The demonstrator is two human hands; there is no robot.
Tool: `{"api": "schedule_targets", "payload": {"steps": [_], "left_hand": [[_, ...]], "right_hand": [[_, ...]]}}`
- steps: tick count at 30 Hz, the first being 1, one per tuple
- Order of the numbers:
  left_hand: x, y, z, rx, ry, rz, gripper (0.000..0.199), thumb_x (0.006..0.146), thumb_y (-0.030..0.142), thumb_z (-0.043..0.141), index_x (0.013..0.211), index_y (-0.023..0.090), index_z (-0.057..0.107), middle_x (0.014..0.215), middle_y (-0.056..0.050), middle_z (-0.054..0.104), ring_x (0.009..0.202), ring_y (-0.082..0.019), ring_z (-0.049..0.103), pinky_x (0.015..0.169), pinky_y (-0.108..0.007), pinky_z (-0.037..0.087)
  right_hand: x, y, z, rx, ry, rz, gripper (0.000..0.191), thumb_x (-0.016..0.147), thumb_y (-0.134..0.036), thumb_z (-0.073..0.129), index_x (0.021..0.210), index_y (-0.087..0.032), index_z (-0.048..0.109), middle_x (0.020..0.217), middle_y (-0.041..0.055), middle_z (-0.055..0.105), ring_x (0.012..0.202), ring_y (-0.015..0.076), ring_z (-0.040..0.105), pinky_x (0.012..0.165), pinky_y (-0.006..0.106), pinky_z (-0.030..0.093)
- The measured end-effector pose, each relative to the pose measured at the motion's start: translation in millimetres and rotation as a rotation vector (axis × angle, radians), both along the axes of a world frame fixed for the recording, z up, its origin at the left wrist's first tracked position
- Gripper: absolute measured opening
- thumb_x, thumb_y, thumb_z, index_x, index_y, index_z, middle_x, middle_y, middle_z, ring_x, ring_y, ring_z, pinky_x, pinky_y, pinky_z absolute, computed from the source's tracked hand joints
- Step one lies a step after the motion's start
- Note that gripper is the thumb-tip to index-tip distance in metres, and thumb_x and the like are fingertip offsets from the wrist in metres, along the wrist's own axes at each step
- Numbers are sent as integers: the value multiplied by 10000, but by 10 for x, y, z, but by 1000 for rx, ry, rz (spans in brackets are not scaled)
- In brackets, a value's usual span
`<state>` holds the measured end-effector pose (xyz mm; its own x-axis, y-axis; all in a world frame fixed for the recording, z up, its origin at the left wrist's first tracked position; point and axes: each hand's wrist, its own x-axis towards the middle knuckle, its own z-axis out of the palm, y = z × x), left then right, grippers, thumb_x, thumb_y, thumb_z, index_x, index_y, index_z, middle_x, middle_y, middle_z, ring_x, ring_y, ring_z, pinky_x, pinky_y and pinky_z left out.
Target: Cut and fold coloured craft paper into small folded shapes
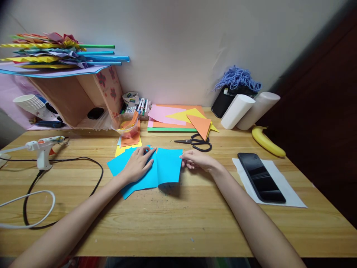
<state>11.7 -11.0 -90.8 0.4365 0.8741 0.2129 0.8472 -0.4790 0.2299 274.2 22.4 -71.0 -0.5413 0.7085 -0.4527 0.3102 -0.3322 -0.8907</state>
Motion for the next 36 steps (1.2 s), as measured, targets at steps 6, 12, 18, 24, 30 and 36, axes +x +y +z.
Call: {"api": "schedule_targets", "payload": {"steps": [6, 12, 18, 24, 30, 36], "left_hand": [[0, -45, 27, 25, -39, 47, 445, 879, 350, 335, 1280, 168, 392, 1180, -108, 476, 1053, -240, 452, 912, -402, 377], [9, -130, 66, -2, -46, -28, 485, 888, 363, 322, 1326, 155, 322, 1349, -87, 405, 1229, -202, 362, 1069, -408, 217], [27, -160, 24, -55, 13, -43, 564, 885, 403, 308, 1368, 122, 237, 1423, -102, 285, 1320, -194, 219, 1106, -423, 113], [65, -226, 63, -50, 10, -79, 583, 883, 421, 296, 1381, 133, 202, 1444, -96, 227, 1334, -190, 171, 1107, -412, 130], [66, -233, 51, -62, 19, -81, 602, 882, 444, 285, 1382, 121, 200, 1449, -100, 204, 1337, -192, 154, 1109, -401, 114], [59, -152, 1, -64, 21, -79, 562, 888, 425, 283, 1382, 165, 218, 1448, -57, 219, 1335, -190, 161, 1105, -405, 131]], "right_hand": [[-64, -36, -57, 82, -121, -43, 353, 679, -489, 623, 656, -156, 508, 489, -33, 487, 417, 71, 428, 427, 198, 311], [-145, 19, -179, 175, -120, -270, 413, 615, -543, 636, 672, -144, 545, 570, -6, 536, 466, 89, 443, 434, 207, 311], [-127, 46, -179, 258, -201, -346, 429, 634, -579, 577, 573, -176, 440, 484, -38, 400, 426, 82, 341, 414, 217, 242], [-134, 8, -267, 431, -266, -459, 461, 643, -626, 501, 543, -195, 372, 503, -26, 357, 480, 104, 323, 443, 230, 250], [-189, -71, -309, 448, -221, -482, 419, 673, -604, 482, 612, -192, 436, 544, -15, 413, 494, 123, 372, 464, 239, 281], [-238, -43, -203, 386, -169, -338, 435, 674, -604, 481, 603, -176, 455, 534, -22, 430, 469, 104, 371, 447, 229, 276]]}}
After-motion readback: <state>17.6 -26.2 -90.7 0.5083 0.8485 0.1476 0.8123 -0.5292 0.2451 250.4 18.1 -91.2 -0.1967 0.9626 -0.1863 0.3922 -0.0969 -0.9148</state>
